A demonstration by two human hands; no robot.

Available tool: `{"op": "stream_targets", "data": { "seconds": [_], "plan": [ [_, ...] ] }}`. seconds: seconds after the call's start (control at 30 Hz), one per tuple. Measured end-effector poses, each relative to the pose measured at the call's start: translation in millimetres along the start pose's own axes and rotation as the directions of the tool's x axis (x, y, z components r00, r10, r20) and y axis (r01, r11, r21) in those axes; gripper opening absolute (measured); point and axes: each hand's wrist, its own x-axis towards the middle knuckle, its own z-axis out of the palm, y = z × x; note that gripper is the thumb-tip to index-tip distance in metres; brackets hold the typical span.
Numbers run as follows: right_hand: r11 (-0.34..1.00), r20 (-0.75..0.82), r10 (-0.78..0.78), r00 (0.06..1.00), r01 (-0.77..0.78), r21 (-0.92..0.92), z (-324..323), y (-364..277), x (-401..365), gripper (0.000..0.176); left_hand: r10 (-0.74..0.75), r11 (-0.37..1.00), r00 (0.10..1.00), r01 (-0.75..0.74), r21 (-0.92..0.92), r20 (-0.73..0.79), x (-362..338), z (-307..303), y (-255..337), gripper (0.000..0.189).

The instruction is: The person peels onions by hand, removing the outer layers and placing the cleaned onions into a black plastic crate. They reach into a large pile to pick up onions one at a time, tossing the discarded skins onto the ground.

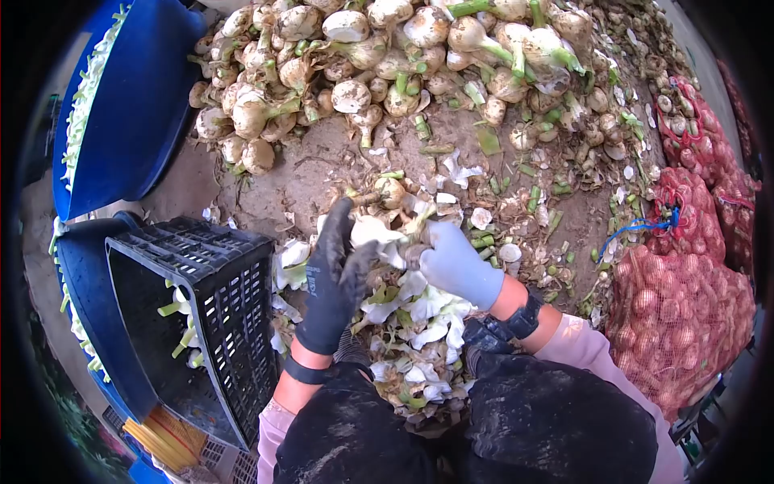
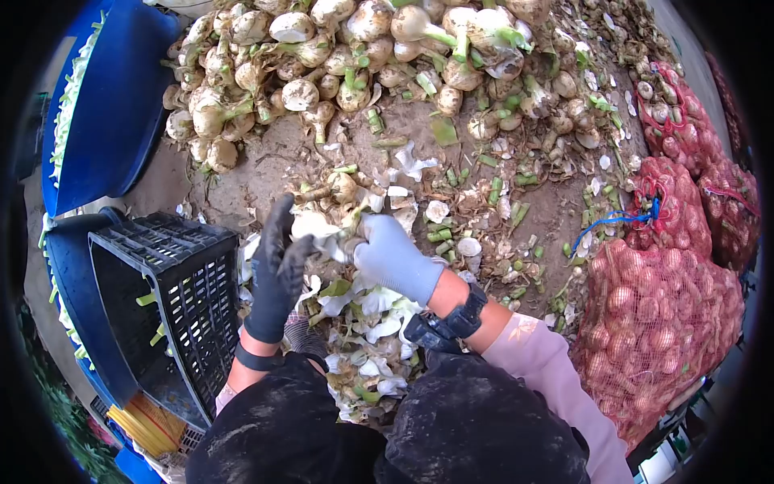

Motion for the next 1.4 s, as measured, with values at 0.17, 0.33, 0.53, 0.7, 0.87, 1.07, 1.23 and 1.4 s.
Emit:
{"op": "stream_targets", "data": {
  "seconds": [0.17, 0.33, 0.53, 0.7, 0.87, 1.07, 1.23, 1.4],
  "plan": [
    [0.96, 0.058, -0.241, 0.969, 0.229, 0.161, 4.5, -0.1, -14.0, 0.027, -0.141, 0.988, 0.974, 0.151, -0.041, 0.176, 14.3, -15.7, 3.7, 0.055],
    [0.771, -0.026, -0.333, 0.942, 0.256, -0.583, -16.3, -14.5, -11.3, 0.033, -0.218, 0.975, 0.946, 0.221, 0.015, 0.24, 6.6, -4.0, 9.6, 0.064],
    [0.933, -0.027, -0.134, 0.991, 0.116, -0.342, -45.9, -14.0, 9.7, 0.028, -0.048, 0.99, 0.942, 0.0, 0.144, 0.331, 10.7, -5.1, 1.0, 0.075],
    [0.932, -0.069, -0.338, 0.939, 0.344, 0.116, -20.5, -17.3, -4.7, 0.028, -0.288, 0.937, 0.932, 0.322, -0.136, 0.221, 1.6, -1.1, 6.4, 0.037],
    [0.894, -0.257, -0.172, 0.951, 0.261, 0.365, -50.3, -28.7, -9.7, 0.025, -0.194, 0.81, 0.981, 0.166, -0.563, 0.01, 6.6, -12.3, 5.8, 0.041],
    [0.526, 0.248, -0.585, 0.772, 0.594, -0.609, -46.0, 5.9, -7.1, 0.032, -0.149, 0.92, 0.989, 0.133, -0.368, -0.017, 5.8, -19.5, 12.0, 0.036],
    [0.904, 0.035, -0.307, 0.951, 0.303, -0.302, -22.1, -38.9, -1.2, 0.031, 0.068, 0.987, 0.996, -0.059, -0.15, 0.058, 8.0, -14.8, 16.1, 0.025],
    [0.725, 0.071, -0.389, 0.919, 0.353, -0.592, -16.2, -42.5, -0.9, 0.029, 0.074, 0.997, 0.98, -0.07, -0.027, 0.183, 6.2, -12.5, 14.1, 0.024]
  ]
}}
